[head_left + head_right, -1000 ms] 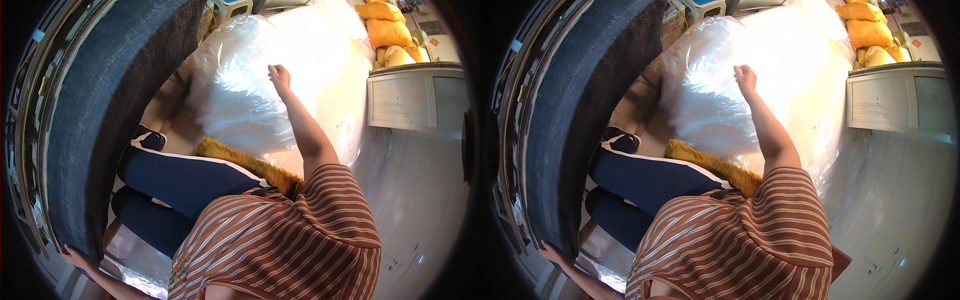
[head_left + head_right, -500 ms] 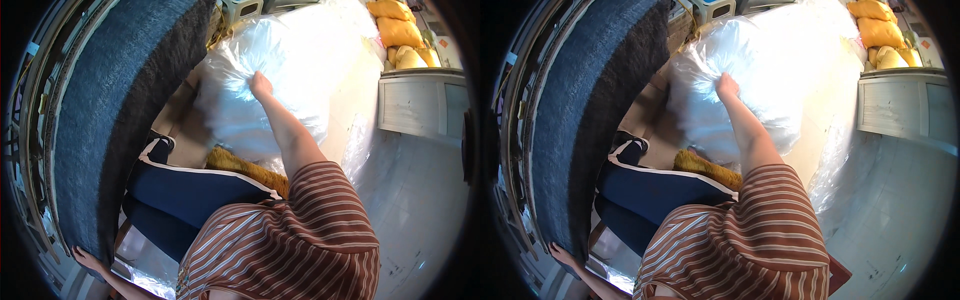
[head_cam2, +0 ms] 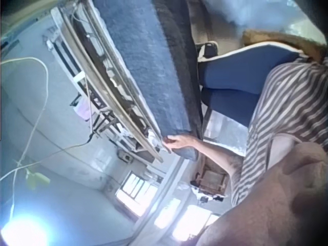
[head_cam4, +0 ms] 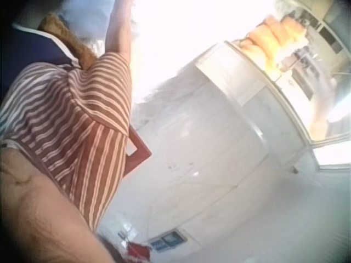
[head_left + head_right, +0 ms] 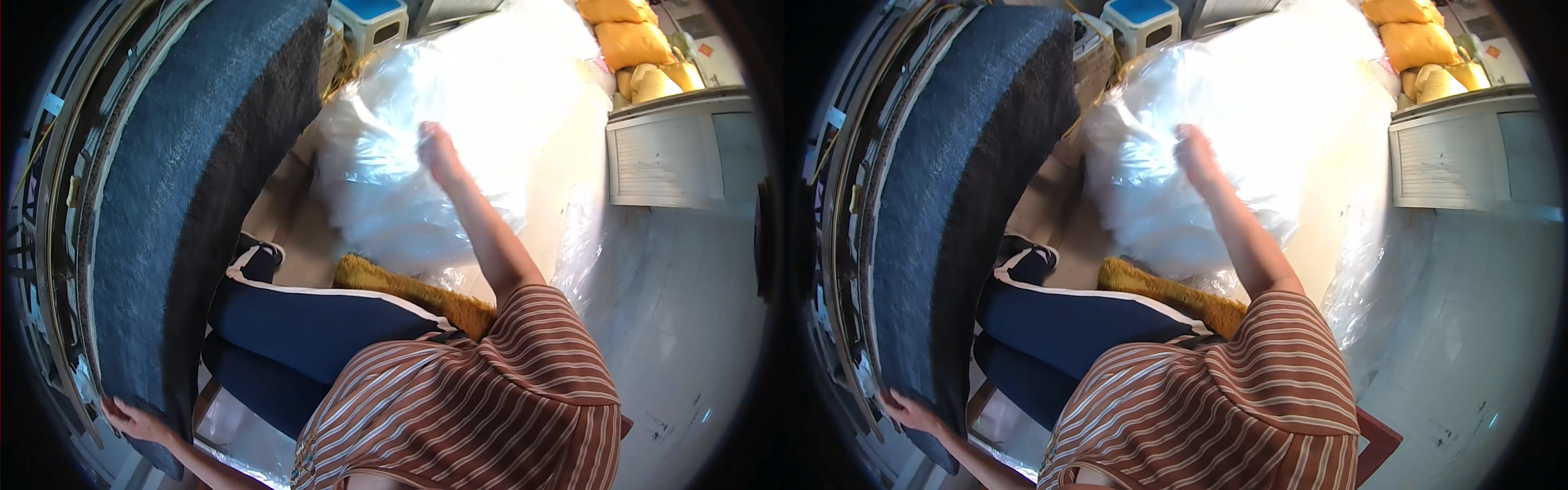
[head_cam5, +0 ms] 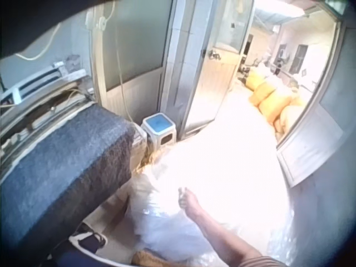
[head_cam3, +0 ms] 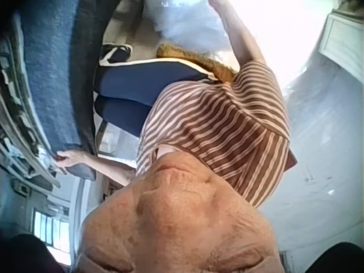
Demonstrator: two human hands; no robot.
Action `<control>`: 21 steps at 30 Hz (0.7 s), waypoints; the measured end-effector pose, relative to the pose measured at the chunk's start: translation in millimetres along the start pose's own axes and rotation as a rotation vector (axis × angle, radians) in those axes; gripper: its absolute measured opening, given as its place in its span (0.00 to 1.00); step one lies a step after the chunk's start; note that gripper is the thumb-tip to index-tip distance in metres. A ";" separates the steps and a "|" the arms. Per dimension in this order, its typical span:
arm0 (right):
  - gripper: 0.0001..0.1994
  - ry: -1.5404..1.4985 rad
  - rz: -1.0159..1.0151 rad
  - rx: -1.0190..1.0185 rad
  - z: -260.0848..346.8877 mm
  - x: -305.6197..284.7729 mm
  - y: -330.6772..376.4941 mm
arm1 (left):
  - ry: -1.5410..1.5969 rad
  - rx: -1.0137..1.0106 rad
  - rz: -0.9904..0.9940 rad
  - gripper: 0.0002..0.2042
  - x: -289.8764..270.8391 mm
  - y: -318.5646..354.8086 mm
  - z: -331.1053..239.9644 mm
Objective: The person wraps a large, dark-colored upholstered furniture piece with a clear plastic sheet. They repeatedly pull, smooth, and adjust the plastic to cover the item, occasionally lifting the furniture to tuck the plastic underneath. The task involves handling the plastic and the furniture by hand to achieve a protective covering.
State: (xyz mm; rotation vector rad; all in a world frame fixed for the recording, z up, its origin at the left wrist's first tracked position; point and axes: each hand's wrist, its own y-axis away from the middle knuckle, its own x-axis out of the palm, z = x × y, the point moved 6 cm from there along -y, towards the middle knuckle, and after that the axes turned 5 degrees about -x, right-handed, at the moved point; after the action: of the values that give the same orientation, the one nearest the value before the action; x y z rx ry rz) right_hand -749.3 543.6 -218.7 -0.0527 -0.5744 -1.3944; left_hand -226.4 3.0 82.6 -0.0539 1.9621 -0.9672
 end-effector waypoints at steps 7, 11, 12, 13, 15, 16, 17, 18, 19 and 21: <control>0.05 0.193 0.794 -0.066 62.9 227.6 139.2 | 1.197 -0.010 0.784 0.16 69.5 117.2 -313.2; 0.05 0.298 1.158 -0.445 157.8 322.0 192.0 | 1.367 -0.077 1.100 0.15 64.9 137.8 -370.1; 0.05 0.364 1.118 -0.424 188.5 335.0 189.6 | 1.274 0.117 1.244 0.13 65.0 137.3 -361.1; 0.06 0.253 0.985 -0.639 224.2 348.8 180.1 | 1.161 0.315 1.370 0.10 54.3 140.4 -355.7; 0.07 0.048 0.828 -0.970 283.1 376.9 156.1 | 1.308 -0.174 1.463 0.10 40.3 128.1 -309.1; 0.07 -0.030 0.812 -1.096 307.5 387.2 153.7 | 1.259 -0.364 1.365 0.12 30.4 111.6 -277.0; 0.06 -0.010 0.852 -1.216 311.2 405.6 163.6 | 1.235 -0.422 1.242 0.15 17.7 95.0 -231.3; 0.06 0.012 0.887 -1.336 313.3 421.0 175.5 | 1.229 -0.417 1.116 0.19 -2.1 76.3 -173.0; 0.06 0.030 0.922 -1.455 313.7 433.2 186.3 | 1.232 -0.373 0.991 0.23 -30.1 55.7 -113.9; 0.09 0.553 0.784 -1.706 258.7 450.6 160.7 | 1.315 -0.142 0.783 0.32 -89.9 12.2 15.2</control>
State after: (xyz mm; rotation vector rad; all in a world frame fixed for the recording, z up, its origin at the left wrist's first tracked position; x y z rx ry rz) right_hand -661.3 259.8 236.8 -1.0822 1.1102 -0.6909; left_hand -159.1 37.7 134.8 1.4845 2.7712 -0.2580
